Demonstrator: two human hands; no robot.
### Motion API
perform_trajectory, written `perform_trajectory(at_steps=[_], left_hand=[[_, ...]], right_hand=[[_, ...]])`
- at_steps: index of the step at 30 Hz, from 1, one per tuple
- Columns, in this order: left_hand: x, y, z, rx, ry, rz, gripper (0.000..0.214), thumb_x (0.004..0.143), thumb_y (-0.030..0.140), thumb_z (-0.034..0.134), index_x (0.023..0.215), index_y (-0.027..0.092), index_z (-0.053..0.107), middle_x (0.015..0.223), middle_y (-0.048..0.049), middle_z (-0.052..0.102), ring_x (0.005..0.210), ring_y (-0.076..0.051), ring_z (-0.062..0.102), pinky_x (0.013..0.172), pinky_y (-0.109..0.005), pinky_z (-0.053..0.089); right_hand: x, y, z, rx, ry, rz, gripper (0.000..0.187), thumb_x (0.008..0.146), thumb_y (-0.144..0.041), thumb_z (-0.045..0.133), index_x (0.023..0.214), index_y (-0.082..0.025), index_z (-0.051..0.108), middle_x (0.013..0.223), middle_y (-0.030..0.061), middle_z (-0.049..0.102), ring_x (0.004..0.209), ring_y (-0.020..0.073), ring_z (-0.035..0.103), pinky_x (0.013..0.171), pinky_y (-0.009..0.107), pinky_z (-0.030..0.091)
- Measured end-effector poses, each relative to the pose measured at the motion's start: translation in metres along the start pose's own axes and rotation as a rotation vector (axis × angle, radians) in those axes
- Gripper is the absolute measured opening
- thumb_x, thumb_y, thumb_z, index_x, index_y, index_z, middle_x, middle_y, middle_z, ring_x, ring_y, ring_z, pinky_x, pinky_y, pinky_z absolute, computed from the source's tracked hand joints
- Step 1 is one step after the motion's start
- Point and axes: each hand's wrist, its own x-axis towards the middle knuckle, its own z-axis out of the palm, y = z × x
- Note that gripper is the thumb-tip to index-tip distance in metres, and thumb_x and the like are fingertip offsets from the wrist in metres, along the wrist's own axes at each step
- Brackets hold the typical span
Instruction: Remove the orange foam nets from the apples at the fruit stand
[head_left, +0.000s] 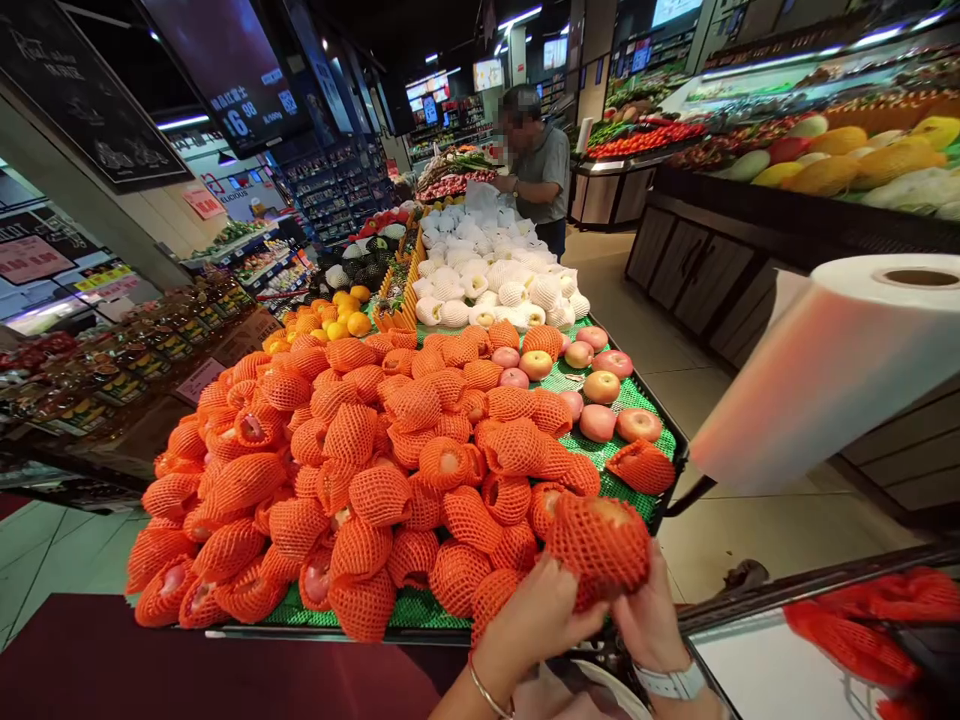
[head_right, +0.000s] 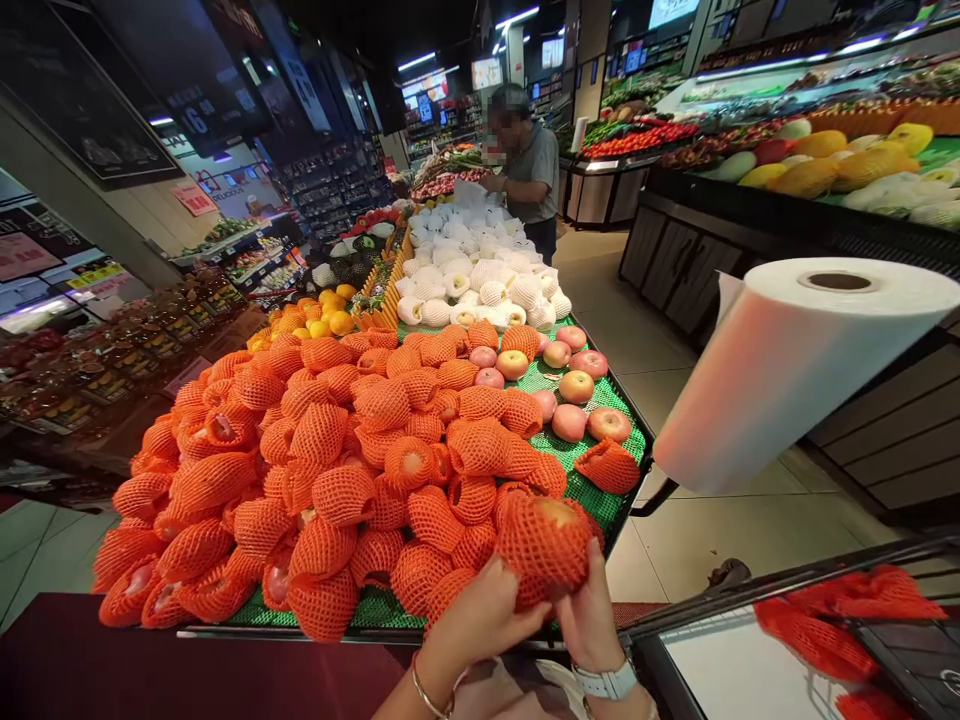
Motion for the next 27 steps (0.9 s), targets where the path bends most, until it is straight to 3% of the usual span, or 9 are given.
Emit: perform_trajectory(at_steps=[4, 7, 9, 11, 13, 17, 21, 24, 27], left_hand=[[-0.016, 0.003, -0.012, -0.201, -0.089, 0.122, 0.049, 0.082, 0.021, 0.065, 0.131, 0.016, 0.056, 0.134, -0.016, 0.059, 0.126, -0.03, 0.053, 0.107, -0.042, 0.042], [-0.022, 0.0, -0.012, -0.496, 0.228, -0.019, 0.023, 0.089, 0.032, 0.058, 0.108, 0.02, 0.065, 0.112, -0.0088, 0.069, 0.108, -0.021, 0.064, 0.098, -0.035, 0.048], [-0.017, -0.001, -0.004, -0.664, 0.464, -0.104, 0.052, 0.083, 0.048, 0.064, 0.124, 0.02, 0.052, 0.13, -0.0129, 0.059, 0.122, -0.024, 0.055, 0.106, -0.039, 0.042], [-0.005, 0.001, 0.007, -0.801, 0.45, -0.102, 0.1, 0.068, 0.057, 0.076, 0.145, 0.019, 0.024, 0.155, -0.0181, 0.03, 0.143, -0.027, 0.03, 0.117, -0.043, 0.026], [0.007, 0.004, 0.02, -0.935, 0.378, -0.122, 0.124, 0.057, 0.055, 0.084, 0.149, 0.017, 0.01, 0.16, -0.0203, 0.016, 0.147, -0.029, 0.019, 0.12, -0.044, 0.018], [0.02, 0.004, 0.034, -1.255, 0.587, -0.271, 0.105, 0.049, 0.049, 0.089, 0.135, 0.018, 0.039, 0.145, -0.0195, 0.047, 0.134, -0.032, 0.044, 0.114, -0.043, 0.034], [0.018, -0.003, 0.03, -1.601, 0.559, -0.517, 0.063, 0.055, 0.045, 0.087, 0.109, 0.022, 0.063, 0.119, -0.0103, 0.069, 0.117, -0.03, 0.061, 0.107, -0.043, 0.042], [0.019, -0.004, 0.027, -1.617, 0.519, -0.569, 0.048, 0.059, 0.047, 0.084, 0.097, 0.022, 0.068, 0.109, -0.0076, 0.073, 0.114, -0.03, 0.063, 0.104, -0.043, 0.045], [0.024, -0.004, 0.03, -1.478, 0.507, -0.545, 0.072, 0.057, 0.043, 0.086, 0.121, 0.025, 0.058, 0.129, -0.0085, 0.065, 0.126, -0.029, 0.055, 0.106, -0.039, 0.044]], right_hand=[[0.011, -0.015, -0.011, 0.034, 0.11, -0.072, 0.055, 0.089, -0.066, 0.037, 0.13, -0.035, 0.056, 0.118, 0.0007, 0.071, 0.109, 0.0246, 0.065, 0.085, 0.04, 0.056], [0.013, -0.026, -0.013, 0.0, 0.041, -0.178, 0.056, 0.088, -0.066, 0.039, 0.135, -0.037, 0.049, 0.134, 0.0005, 0.061, 0.121, 0.0255, 0.057, 0.092, 0.042, 0.052], [0.01, -0.027, -0.01, -0.04, -0.028, -0.186, 0.064, 0.084, -0.067, 0.048, 0.139, -0.034, 0.044, 0.14, 0.0036, 0.055, 0.122, 0.0282, 0.056, 0.091, 0.043, 0.052], [0.004, -0.025, -0.005, -0.102, -0.078, -0.183, 0.078, 0.076, -0.07, 0.057, 0.141, -0.03, 0.04, 0.143, 0.0083, 0.05, 0.122, 0.0318, 0.055, 0.091, 0.044, 0.052], [-0.004, -0.021, 0.001, -0.216, -0.122, -0.233, 0.092, 0.068, -0.075, 0.062, 0.142, -0.025, 0.039, 0.146, 0.0121, 0.046, 0.127, 0.0349, 0.051, 0.098, 0.046, 0.048], [-0.017, -0.024, 0.006, -0.523, -0.312, -0.345, 0.087, 0.082, -0.077, 0.04, 0.149, -0.022, 0.031, 0.155, 0.0107, 0.034, 0.142, 0.031, 0.031, 0.115, 0.046, 0.031], [-0.005, -0.043, -0.004, -0.836, -0.332, -0.361, 0.06, 0.09, -0.06, 0.045, 0.139, -0.025, 0.05, 0.141, 0.0094, 0.054, 0.136, 0.0312, 0.041, 0.117, 0.055, 0.022], [0.01, -0.05, -0.017, -0.736, -0.302, -0.295, 0.055, 0.089, -0.059, 0.047, 0.13, -0.025, 0.058, 0.139, 0.0111, 0.056, 0.132, 0.03, 0.047, 0.114, 0.052, 0.031], [0.015, -0.042, -0.027, -0.546, -0.443, -0.222, 0.071, 0.082, -0.062, 0.058, 0.142, -0.025, 0.044, 0.149, 0.0129, 0.045, 0.137, 0.0288, 0.043, 0.111, 0.048, 0.038]])
